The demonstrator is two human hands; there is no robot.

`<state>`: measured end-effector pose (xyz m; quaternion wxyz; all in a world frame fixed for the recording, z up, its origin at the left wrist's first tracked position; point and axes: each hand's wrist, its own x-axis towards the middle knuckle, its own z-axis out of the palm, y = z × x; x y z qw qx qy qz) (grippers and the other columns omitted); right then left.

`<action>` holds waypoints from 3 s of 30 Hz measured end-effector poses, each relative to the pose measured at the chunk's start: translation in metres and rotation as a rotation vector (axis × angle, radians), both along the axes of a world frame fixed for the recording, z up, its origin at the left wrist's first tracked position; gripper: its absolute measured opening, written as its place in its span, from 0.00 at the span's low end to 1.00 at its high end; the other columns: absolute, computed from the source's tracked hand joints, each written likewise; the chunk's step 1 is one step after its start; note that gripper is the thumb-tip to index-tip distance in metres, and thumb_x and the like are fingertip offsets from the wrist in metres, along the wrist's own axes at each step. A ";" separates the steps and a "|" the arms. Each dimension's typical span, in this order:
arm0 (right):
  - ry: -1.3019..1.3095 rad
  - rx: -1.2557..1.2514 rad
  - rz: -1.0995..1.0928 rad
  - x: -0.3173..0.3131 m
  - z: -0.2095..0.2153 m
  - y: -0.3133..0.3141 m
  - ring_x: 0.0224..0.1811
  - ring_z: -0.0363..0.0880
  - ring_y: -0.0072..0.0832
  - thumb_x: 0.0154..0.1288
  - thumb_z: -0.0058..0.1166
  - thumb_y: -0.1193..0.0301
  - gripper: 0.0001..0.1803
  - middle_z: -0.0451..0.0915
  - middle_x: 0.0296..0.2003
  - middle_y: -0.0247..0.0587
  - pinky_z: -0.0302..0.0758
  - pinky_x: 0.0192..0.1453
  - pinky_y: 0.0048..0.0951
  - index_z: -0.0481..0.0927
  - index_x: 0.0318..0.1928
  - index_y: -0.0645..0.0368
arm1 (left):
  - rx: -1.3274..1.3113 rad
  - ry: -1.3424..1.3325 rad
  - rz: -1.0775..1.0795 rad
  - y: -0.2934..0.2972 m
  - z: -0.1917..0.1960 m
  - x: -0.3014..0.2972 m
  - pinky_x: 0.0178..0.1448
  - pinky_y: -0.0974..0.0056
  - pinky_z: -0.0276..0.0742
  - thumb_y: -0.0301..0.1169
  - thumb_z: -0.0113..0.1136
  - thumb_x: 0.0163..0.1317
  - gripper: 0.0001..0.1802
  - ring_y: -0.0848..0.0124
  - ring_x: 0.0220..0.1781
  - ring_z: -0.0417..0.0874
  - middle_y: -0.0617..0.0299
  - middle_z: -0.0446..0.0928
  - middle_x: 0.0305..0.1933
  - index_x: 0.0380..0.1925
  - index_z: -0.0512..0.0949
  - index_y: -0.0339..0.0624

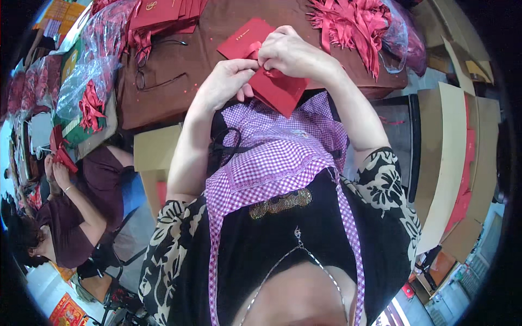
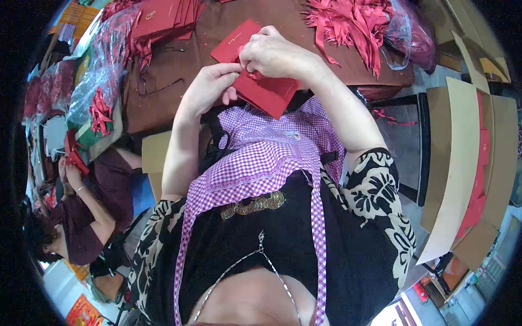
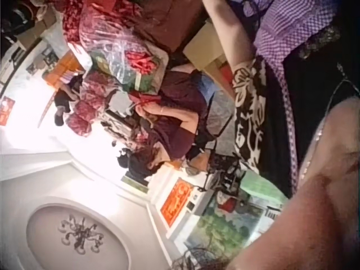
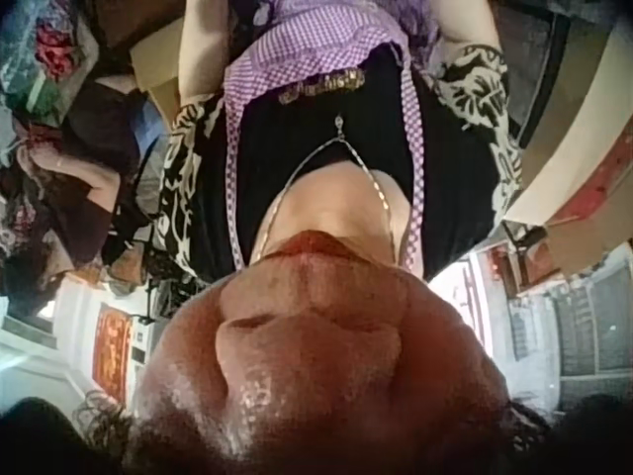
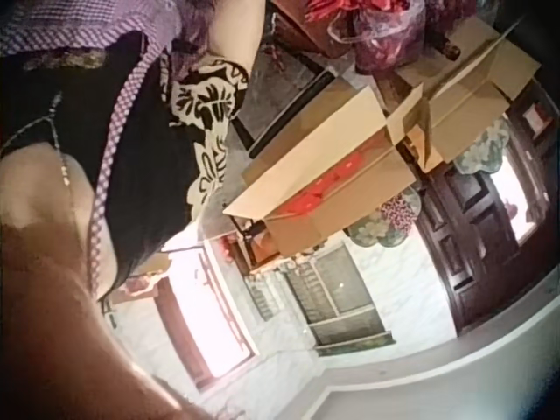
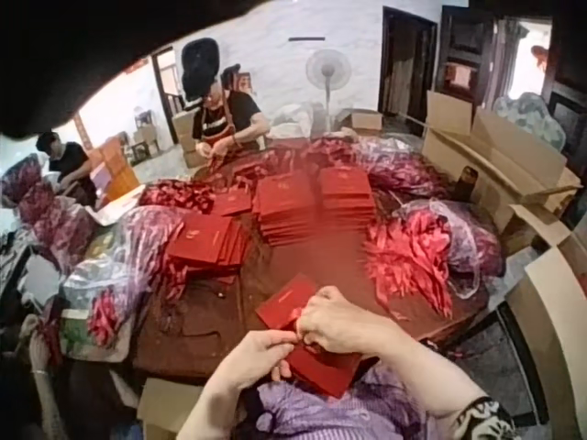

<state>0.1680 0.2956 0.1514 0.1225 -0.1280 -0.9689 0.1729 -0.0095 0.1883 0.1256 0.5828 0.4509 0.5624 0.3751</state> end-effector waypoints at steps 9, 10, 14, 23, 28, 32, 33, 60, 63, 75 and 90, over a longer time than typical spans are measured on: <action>0.175 -0.011 0.108 0.008 0.013 -0.025 0.36 0.75 0.25 0.51 0.58 0.74 0.03 0.76 0.24 0.28 0.59 0.61 0.36 0.78 0.28 0.54 | -0.045 0.018 -0.253 0.000 0.011 -0.005 0.19 0.74 0.55 0.29 0.53 0.62 0.06 0.85 0.17 0.61 0.74 0.66 0.18 0.30 0.77 0.39; 0.210 -0.010 0.111 0.010 0.014 -0.027 0.35 0.75 0.25 0.51 0.58 0.74 0.03 0.76 0.24 0.28 0.59 0.61 0.35 0.77 0.28 0.54 | -0.045 0.017 -0.254 -0.001 0.010 -0.003 0.19 0.74 0.55 0.29 0.53 0.62 0.06 0.85 0.17 0.61 0.74 0.66 0.18 0.30 0.77 0.39; 0.028 -0.087 0.127 0.015 0.012 -0.029 0.36 0.75 0.28 0.54 0.56 0.74 0.01 0.76 0.26 0.33 0.59 0.62 0.36 0.77 0.28 0.55 | 0.099 0.087 -0.247 -0.009 0.004 0.001 0.19 0.76 0.52 0.27 0.51 0.63 0.06 0.86 0.17 0.61 0.74 0.66 0.19 0.32 0.77 0.40; -0.114 -0.274 -0.003 0.032 0.010 -0.032 0.52 0.69 0.40 0.63 0.52 0.67 0.08 0.80 0.34 0.35 0.60 0.63 0.39 0.79 0.36 0.57 | 0.049 -0.254 0.295 -0.006 -0.002 -0.062 0.18 0.76 0.58 0.31 0.53 0.65 0.09 0.82 0.15 0.65 0.66 0.74 0.24 0.36 0.75 0.35; -0.041 -0.355 -0.027 0.027 0.010 -0.029 0.47 0.71 0.39 0.63 0.52 0.68 0.08 0.79 0.31 0.38 0.63 0.59 0.39 0.79 0.36 0.59 | 0.135 -0.282 0.491 -0.017 -0.026 -0.052 0.26 0.76 0.69 0.33 0.53 0.66 0.12 0.79 0.25 0.73 0.63 0.76 0.32 0.41 0.74 0.34; 0.091 -0.311 -0.162 0.025 0.002 -0.029 0.37 0.75 0.37 0.61 0.52 0.69 0.08 0.78 0.28 0.43 0.69 0.49 0.35 0.79 0.35 0.62 | 0.083 -0.172 0.407 -0.038 -0.033 -0.028 0.44 0.70 0.74 0.37 0.53 0.66 0.18 0.74 0.41 0.79 0.56 0.79 0.43 0.49 0.73 0.34; 0.120 -0.361 -0.183 0.023 0.000 -0.029 0.34 0.76 0.37 0.61 0.52 0.70 0.08 0.78 0.27 0.44 0.71 0.46 0.34 0.79 0.34 0.63 | 0.093 -0.185 0.296 -0.041 -0.035 -0.019 0.47 0.69 0.74 0.36 0.53 0.66 0.18 0.74 0.43 0.78 0.56 0.78 0.44 0.49 0.73 0.33; 0.384 -0.525 -0.187 -0.026 -0.018 -0.015 0.27 0.77 0.27 0.57 0.57 0.68 0.11 0.78 0.23 0.42 0.72 0.33 0.28 0.78 0.28 0.66 | 0.058 -0.337 0.151 -0.051 -0.023 0.016 0.43 0.70 0.76 0.27 0.53 0.65 0.10 0.79 0.37 0.78 0.65 0.79 0.37 0.42 0.76 0.33; 0.529 -0.353 -0.139 -0.035 -0.024 -0.015 0.29 0.78 0.34 0.54 0.57 0.71 0.08 0.78 0.24 0.43 0.72 0.35 0.30 0.78 0.28 0.65 | 0.033 -0.351 0.137 -0.053 -0.015 0.021 0.43 0.70 0.76 0.26 0.52 0.65 0.10 0.78 0.37 0.78 0.64 0.79 0.37 0.42 0.76 0.33; 0.523 -0.155 -0.292 -0.041 0.021 -0.018 0.36 0.80 0.36 0.55 0.57 0.72 0.11 0.80 0.33 0.45 0.72 0.44 0.34 0.80 0.39 0.63 | 0.075 -0.543 0.325 -0.048 -0.024 0.021 0.47 0.66 0.76 0.27 0.52 0.65 0.10 0.75 0.40 0.79 0.62 0.79 0.40 0.43 0.75 0.35; 0.509 -1.539 -0.560 -0.003 -0.001 0.015 0.40 0.78 0.24 0.70 0.41 0.49 0.27 0.81 0.37 0.37 0.74 0.44 0.28 0.79 0.43 0.64 | 0.300 -0.643 0.506 -0.028 -0.005 0.001 0.51 0.66 0.76 0.25 0.52 0.66 0.11 0.72 0.45 0.80 0.58 0.80 0.44 0.45 0.76 0.34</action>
